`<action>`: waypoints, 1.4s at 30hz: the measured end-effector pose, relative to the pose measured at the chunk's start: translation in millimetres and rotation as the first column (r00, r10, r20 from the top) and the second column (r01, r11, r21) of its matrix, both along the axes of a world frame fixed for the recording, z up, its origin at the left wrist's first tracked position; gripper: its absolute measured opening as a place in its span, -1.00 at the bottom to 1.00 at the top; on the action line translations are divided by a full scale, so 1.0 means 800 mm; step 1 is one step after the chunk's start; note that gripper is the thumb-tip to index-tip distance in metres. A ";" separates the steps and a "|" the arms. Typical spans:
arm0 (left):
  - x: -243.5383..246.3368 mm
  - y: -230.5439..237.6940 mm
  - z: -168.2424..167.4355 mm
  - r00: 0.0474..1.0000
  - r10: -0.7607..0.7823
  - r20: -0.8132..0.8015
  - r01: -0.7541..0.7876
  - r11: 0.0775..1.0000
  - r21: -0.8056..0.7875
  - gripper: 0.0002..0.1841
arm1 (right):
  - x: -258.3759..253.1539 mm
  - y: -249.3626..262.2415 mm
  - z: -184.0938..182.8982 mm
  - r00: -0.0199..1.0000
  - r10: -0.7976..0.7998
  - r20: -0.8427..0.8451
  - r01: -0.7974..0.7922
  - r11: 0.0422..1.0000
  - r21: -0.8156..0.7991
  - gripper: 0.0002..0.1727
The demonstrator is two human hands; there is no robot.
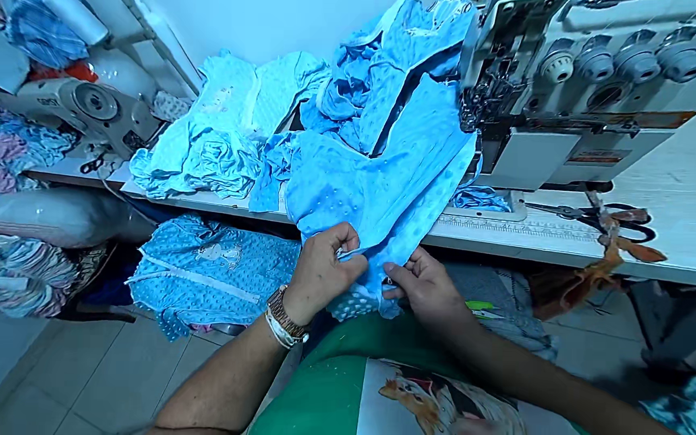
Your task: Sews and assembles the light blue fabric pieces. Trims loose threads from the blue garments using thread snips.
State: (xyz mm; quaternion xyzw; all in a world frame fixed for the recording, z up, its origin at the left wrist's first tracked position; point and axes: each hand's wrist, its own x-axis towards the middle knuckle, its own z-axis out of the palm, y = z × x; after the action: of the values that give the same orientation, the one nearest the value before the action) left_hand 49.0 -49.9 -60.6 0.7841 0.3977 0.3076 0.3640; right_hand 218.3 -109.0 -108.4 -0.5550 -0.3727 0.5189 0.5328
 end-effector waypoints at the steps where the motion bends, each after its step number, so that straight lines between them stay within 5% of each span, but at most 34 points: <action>1: 0.003 0.001 -0.002 0.999 0.023 -0.045 -0.023 1.000 0.001 -0.88 | -0.003 0.000 0.000 0.999 0.004 -0.039 -0.006 0.999 -0.038 -0.81; 7: -0.010 -0.028 -0.029 0.947 0.063 -0.316 0.044 0.946 0.321 -0.88 | -0.007 0.001 -0.020 0.993 0.005 -0.119 -0.031 0.975 -0.220 -0.86; 12: -0.030 -0.051 -0.069 0.990 0.034 -0.138 0.050 0.823 0.566 -0.89 | -0.010 -0.015 -0.014 0.992 0.030 -0.122 -0.059 0.968 -0.245 -0.80; 16: -0.027 -0.056 -0.078 1.000 0.004 -0.014 0.007 0.733 0.681 -0.86 | -0.001 -0.041 -0.019 0.983 0.100 -0.155 -0.110 0.992 -0.058 -0.86; 23: -0.020 -0.058 -0.086 0.986 -0.165 0.029 0.096 0.697 0.711 -0.92 | 0.008 -0.057 -0.023 0.989 0.129 -0.074 -0.118 0.982 0.147 -0.90; 36: -0.011 -0.057 -0.089 0.987 -0.158 -0.010 0.121 0.713 0.691 -0.92 | 0.018 -0.059 -0.028 0.981 0.189 -0.046 -0.176 0.964 0.200 -0.75; 42: -0.004 -0.043 -0.092 0.967 -0.252 -0.042 0.212 0.700 0.682 -0.82 | 0.011 -0.048 -0.024 0.998 0.055 -0.020 -0.052 0.990 0.127 -0.69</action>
State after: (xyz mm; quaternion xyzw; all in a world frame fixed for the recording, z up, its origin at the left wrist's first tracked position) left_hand 45.8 -84.6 -133.9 0.8975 0.1450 0.4048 0.0979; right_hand 226.9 -147.3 -127.7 -0.5039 -0.4134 0.5146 0.5571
